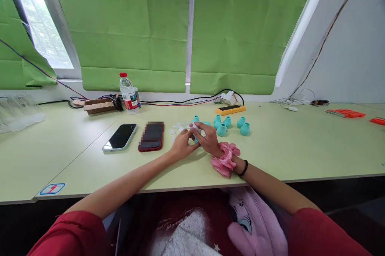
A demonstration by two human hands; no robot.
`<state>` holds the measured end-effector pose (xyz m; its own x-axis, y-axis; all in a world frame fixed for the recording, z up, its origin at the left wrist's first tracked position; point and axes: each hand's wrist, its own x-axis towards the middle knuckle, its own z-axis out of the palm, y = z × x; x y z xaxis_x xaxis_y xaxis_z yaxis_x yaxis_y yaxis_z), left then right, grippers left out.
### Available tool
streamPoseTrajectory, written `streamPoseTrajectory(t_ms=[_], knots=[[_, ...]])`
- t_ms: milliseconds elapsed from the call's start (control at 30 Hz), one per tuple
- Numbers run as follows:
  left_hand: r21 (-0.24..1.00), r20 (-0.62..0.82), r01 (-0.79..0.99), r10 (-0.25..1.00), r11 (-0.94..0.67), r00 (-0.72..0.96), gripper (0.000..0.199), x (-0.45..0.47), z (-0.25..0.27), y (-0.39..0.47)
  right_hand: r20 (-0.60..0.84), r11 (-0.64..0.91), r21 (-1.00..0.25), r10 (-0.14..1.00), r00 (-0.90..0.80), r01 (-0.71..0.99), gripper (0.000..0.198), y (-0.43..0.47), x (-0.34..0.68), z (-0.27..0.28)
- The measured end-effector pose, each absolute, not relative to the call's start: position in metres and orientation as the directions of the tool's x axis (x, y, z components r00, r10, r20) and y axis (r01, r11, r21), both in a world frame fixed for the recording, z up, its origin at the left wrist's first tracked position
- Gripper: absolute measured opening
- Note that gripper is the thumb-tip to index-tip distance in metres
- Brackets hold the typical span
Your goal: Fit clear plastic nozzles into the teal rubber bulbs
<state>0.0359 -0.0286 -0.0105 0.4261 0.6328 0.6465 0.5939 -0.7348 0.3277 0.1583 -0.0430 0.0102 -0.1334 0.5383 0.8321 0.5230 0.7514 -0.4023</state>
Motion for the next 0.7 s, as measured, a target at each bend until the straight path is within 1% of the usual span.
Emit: streamPoseTrajectory(t_ms=[133,200,267,333,400,500,700], knots=[[0.384,0.654,0.554,0.641,-0.739,0.401,0.024,0.031,-0.004,-0.032,0.833,0.741,-0.443,0.548,-0.073,0.504,0.017,-0.039,0.161,0.019],[0.41,0.676,0.516,0.63,-0.752,0.383,0.025,0.028,0.0,-0.035,0.849,0.742,-0.473,0.528,0.02,0.476,0.017,-0.033,0.168,0.03],[0.406,0.689,0.507,0.618,-0.761,0.377,0.024,0.025,0.004,-0.037,0.857,0.746,-0.504,0.494,0.146,0.436,0.019,-0.025,0.179,0.041],[0.355,0.691,0.536,0.601,-0.766,0.401,0.022,0.023,0.007,-0.038,0.846,0.756,-0.533,0.469,0.254,0.381,0.021,-0.015,0.191,0.048],[0.274,0.677,0.579,0.582,-0.767,0.45,0.018,0.022,0.008,-0.037,0.825,0.758,-0.56,0.473,0.307,0.335,0.023,-0.007,0.201,0.048],[0.151,0.64,0.639,0.567,-0.754,0.518,0.017,0.02,0.011,-0.034,0.816,0.73,-0.577,0.496,0.296,0.367,0.023,-0.001,0.207,0.041],[-0.066,0.567,0.734,0.58,-0.676,0.586,0.019,0.018,0.021,-0.03,0.838,0.694,-0.541,0.494,0.232,0.476,0.023,-0.01,0.201,0.034]])
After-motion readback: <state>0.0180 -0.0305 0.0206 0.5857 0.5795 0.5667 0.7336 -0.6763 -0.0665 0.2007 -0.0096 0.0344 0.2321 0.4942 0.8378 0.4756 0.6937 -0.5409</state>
